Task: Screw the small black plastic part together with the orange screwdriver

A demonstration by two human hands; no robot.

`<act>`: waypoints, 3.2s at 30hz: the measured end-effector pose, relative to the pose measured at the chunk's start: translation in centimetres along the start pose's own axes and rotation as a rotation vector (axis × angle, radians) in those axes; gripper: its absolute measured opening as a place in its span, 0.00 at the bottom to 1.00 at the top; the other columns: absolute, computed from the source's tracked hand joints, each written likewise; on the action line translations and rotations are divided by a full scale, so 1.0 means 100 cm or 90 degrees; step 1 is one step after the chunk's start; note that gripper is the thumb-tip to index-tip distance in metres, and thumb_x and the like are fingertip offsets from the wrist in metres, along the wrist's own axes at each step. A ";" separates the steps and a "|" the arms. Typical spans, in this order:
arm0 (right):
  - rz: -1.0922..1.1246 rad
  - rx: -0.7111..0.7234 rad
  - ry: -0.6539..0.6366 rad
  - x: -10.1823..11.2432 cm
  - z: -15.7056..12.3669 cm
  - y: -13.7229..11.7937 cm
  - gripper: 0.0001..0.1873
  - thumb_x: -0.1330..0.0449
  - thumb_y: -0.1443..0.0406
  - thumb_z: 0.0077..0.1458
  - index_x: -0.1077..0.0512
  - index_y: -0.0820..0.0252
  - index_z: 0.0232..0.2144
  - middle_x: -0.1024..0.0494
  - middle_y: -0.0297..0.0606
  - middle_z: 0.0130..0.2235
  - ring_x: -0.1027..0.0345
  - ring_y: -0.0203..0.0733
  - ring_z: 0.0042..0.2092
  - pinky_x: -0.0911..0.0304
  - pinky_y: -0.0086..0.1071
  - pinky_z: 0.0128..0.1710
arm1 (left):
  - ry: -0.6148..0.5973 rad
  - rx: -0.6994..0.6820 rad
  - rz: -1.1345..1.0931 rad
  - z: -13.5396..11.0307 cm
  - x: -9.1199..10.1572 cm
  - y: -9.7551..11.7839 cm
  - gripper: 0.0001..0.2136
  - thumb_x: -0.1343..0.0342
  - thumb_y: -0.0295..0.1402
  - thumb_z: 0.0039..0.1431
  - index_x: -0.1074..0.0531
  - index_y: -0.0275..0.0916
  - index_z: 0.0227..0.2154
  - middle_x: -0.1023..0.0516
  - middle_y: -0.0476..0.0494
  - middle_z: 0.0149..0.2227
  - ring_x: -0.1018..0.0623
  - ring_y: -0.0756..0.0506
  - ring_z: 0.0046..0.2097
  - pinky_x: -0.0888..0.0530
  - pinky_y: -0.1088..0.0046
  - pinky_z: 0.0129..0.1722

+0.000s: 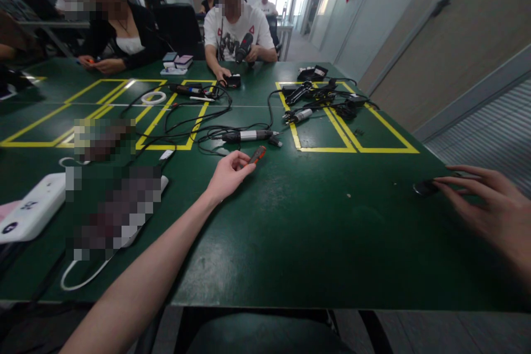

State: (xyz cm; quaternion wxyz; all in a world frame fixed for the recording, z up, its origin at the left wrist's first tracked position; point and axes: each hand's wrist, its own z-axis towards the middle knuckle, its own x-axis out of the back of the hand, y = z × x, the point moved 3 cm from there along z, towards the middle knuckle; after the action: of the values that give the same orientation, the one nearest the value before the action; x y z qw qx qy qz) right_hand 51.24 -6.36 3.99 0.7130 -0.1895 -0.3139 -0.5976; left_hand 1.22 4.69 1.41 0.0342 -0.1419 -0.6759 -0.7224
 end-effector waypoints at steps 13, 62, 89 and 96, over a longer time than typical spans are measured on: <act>0.017 0.068 0.063 0.007 -0.002 -0.009 0.11 0.40 0.57 0.64 0.21 0.55 0.34 0.16 0.44 0.42 0.18 0.51 0.37 0.24 0.41 0.32 | -0.004 0.000 0.008 0.001 0.000 0.000 0.12 0.36 0.41 0.52 0.26 0.39 0.34 0.26 0.51 0.26 0.33 0.51 0.25 0.37 0.74 0.25; 0.000 -0.011 0.134 -0.001 -0.005 -0.009 0.14 0.37 0.55 0.60 0.22 0.55 0.27 0.13 0.41 0.38 0.19 0.45 0.29 0.26 0.35 0.26 | -0.003 0.006 0.006 -0.001 0.001 0.003 0.12 0.36 0.40 0.52 0.26 0.39 0.34 0.26 0.51 0.26 0.32 0.51 0.25 0.37 0.73 0.26; -0.009 0.053 0.078 -0.003 -0.008 -0.014 0.10 0.40 0.59 0.61 0.23 0.57 0.32 0.15 0.46 0.41 0.18 0.52 0.37 0.28 0.38 0.27 | -0.005 0.000 0.006 0.001 0.000 0.000 0.12 0.36 0.40 0.51 0.27 0.39 0.33 0.26 0.52 0.25 0.33 0.51 0.25 0.38 0.74 0.26; -0.039 0.041 0.092 -0.005 -0.007 -0.018 0.10 0.40 0.60 0.62 0.24 0.58 0.32 0.15 0.48 0.47 0.19 0.49 0.36 0.32 0.34 0.23 | -0.007 -0.006 0.003 0.000 0.001 -0.001 0.13 0.36 0.41 0.52 0.27 0.39 0.34 0.26 0.51 0.26 0.33 0.51 0.25 0.37 0.74 0.26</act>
State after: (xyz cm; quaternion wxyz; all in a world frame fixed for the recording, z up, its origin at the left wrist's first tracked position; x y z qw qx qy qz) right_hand 49.56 -6.82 2.98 0.7210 -0.1133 -0.2859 -0.6209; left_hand 1.14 4.73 1.34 0.0316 -0.1478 -0.6725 -0.7245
